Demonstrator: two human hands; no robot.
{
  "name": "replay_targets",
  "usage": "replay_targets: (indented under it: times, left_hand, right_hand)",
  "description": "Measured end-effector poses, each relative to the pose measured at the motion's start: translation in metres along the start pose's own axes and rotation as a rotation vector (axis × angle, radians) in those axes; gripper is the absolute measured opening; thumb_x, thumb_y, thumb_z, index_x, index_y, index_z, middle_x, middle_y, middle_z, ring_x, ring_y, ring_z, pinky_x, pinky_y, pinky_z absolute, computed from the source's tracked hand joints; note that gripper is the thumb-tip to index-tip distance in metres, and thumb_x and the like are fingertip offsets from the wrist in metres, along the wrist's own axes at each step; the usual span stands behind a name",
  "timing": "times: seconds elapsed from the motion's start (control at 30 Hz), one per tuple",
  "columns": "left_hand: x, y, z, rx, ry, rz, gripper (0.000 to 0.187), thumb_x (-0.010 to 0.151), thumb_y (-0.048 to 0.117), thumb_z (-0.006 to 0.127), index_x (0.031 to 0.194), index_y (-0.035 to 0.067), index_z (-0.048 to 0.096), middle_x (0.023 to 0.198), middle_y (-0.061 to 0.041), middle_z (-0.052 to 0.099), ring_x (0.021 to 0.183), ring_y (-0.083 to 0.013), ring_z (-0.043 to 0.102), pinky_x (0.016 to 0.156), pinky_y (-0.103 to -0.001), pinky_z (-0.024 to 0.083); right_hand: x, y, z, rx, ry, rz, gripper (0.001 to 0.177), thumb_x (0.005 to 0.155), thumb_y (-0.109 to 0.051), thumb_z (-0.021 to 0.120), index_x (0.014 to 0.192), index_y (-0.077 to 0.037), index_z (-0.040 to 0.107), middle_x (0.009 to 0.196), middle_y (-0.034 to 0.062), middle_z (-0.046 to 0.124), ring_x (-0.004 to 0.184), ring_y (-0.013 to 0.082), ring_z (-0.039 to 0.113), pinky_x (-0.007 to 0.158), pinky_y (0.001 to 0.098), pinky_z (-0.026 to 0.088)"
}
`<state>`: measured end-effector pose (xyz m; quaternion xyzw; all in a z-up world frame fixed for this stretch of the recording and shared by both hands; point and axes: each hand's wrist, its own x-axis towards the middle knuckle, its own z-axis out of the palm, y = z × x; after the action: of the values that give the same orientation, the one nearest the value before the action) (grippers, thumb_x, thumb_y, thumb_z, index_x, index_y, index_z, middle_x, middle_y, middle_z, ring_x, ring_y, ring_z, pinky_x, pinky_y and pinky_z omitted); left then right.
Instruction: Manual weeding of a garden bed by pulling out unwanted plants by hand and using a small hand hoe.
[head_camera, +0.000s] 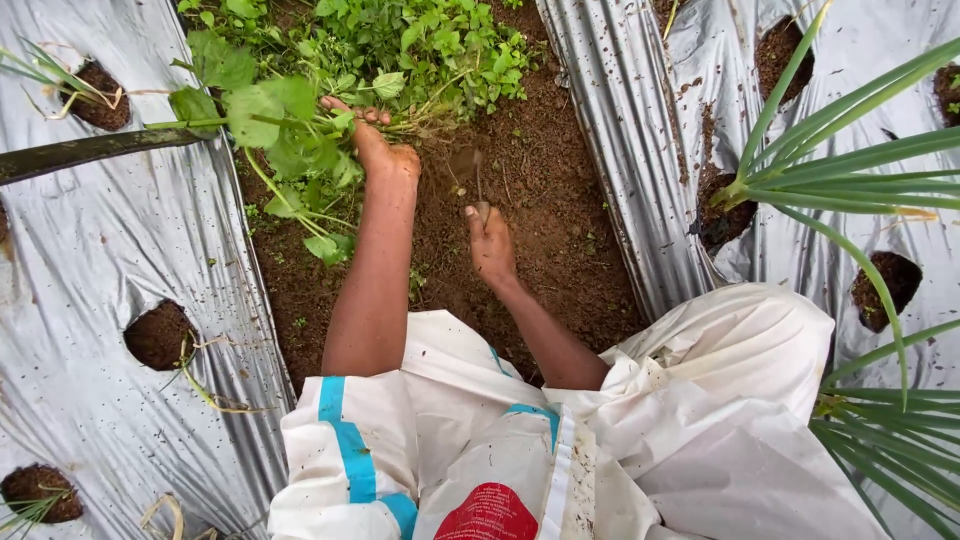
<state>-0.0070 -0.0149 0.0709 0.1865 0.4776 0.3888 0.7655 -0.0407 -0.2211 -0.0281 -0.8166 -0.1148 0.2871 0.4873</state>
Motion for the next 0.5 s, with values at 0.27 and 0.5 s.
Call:
replay_targets:
  times: [0.27,0.5]
  left_hand:
    - [-0.021,0.036,0.013,-0.109,-0.042,0.041,0.055,0.080,0.070,0.054,0.072,0.017,0.059,0.058,0.005,0.052,0.052,-0.0133,0.050,0.122,-0.073,0.013]
    - [-0.041,0.028,0.028,-0.197,-0.231,0.163,0.034,0.082,0.039,0.069,0.063,0.018,0.048,0.053,0.008,0.042,0.038,-0.0103,0.035,0.046,-0.031,0.039]
  right_hand:
    - [-0.004,-0.099,-0.087,0.943,0.337,-0.188,0.028,0.109,-0.039,0.052,0.099,-0.013,0.053,0.062,-0.0044,0.053,0.039,0.0070,0.047,0.031,0.0194,0.040]
    - [-0.037,-0.115,-0.045,0.690,-0.106,0.224,0.033,0.110,-0.040,0.048,0.089,-0.015,0.047,0.055,-0.0051,0.049,0.036,0.0087,0.040,0.030,0.0228,0.033]
